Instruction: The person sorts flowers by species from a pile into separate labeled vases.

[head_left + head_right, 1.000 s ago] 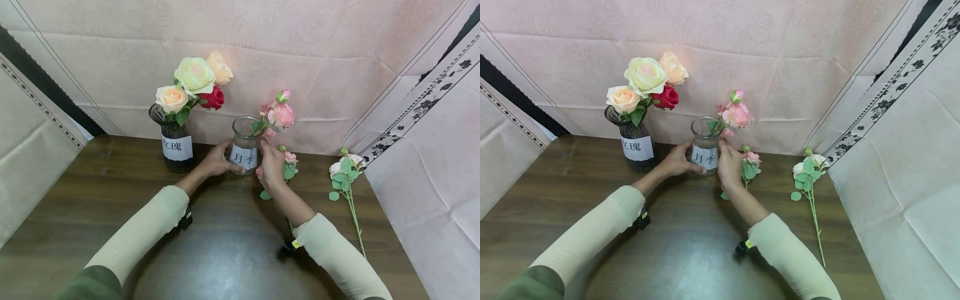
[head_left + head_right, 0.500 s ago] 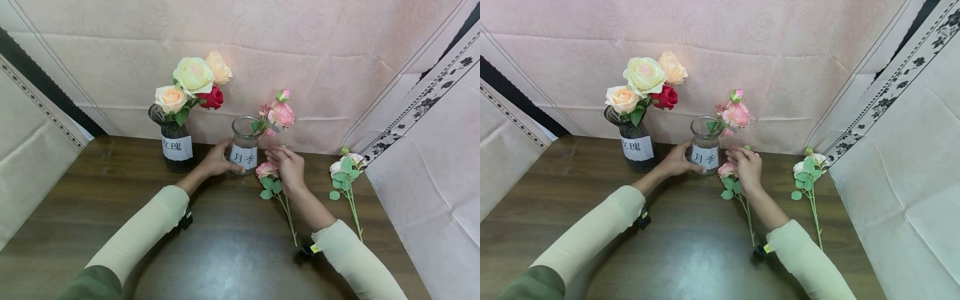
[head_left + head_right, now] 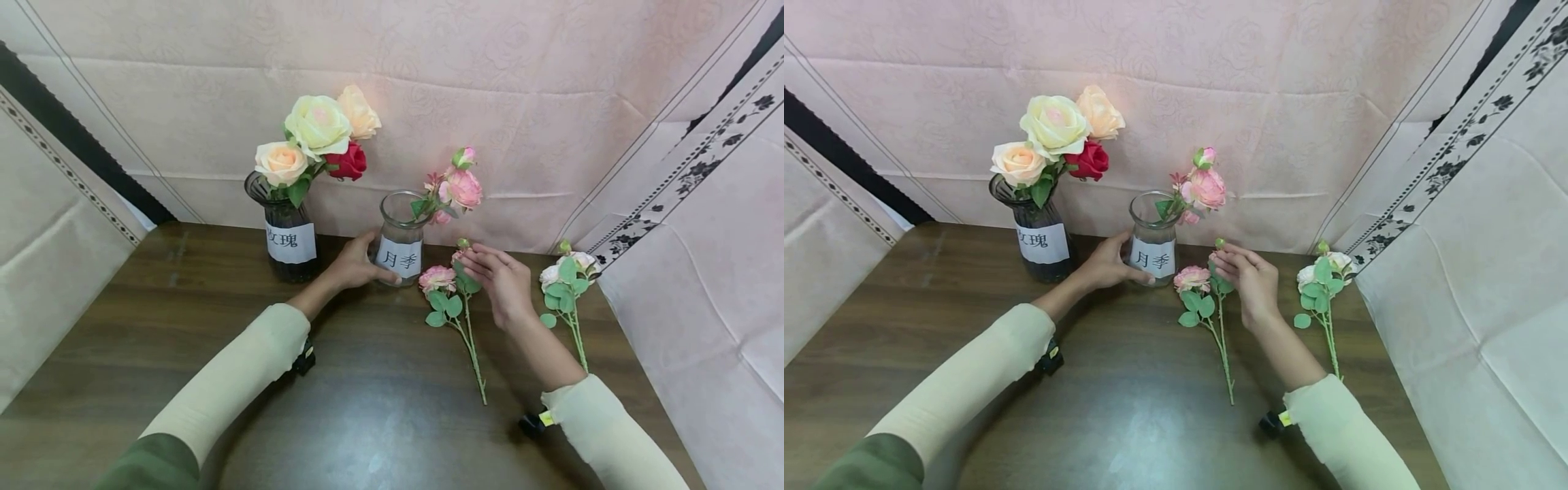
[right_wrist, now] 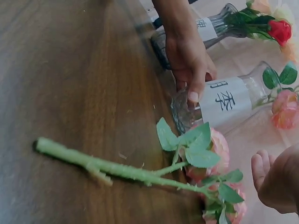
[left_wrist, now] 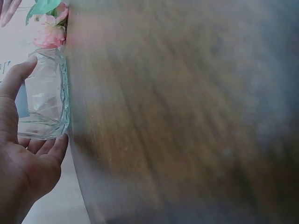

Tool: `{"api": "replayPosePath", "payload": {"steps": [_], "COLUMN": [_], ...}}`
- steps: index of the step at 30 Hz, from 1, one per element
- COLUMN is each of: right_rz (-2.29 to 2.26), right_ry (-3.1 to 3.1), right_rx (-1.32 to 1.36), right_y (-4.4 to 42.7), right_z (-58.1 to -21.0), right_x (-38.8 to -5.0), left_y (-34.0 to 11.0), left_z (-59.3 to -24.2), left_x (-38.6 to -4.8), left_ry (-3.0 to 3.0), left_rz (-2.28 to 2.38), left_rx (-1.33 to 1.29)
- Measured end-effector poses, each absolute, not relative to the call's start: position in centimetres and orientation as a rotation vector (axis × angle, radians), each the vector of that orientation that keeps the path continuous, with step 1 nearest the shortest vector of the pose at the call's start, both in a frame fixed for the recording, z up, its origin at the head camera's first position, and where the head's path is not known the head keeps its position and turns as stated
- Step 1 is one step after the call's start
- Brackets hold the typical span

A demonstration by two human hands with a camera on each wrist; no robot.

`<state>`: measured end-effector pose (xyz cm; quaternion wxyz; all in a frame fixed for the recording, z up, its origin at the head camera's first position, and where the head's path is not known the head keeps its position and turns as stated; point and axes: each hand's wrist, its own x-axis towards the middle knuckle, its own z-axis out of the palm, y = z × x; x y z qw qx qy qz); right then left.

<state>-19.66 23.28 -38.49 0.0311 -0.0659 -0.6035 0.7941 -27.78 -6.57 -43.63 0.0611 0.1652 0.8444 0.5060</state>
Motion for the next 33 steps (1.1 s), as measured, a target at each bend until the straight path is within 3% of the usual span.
{"api": "replayPosePath", "payload": {"steps": [19,33], "right_rz": [2.407,2.384], "right_ry": [-2.028,-2.544], "right_rx": [-0.299,-0.294], "right_y": [27.0,28.9], "right_z": [-39.7,-41.3], "right_x": [-17.0,-16.2], "left_y": [-6.5,-6.4], "left_z": [-43.7,-43.5], "left_x": [-27.7,-27.7], "left_ry": [2.536,2.546], "left_rz": [1.536,1.534], "left_rx": [0.486,0.485]}}
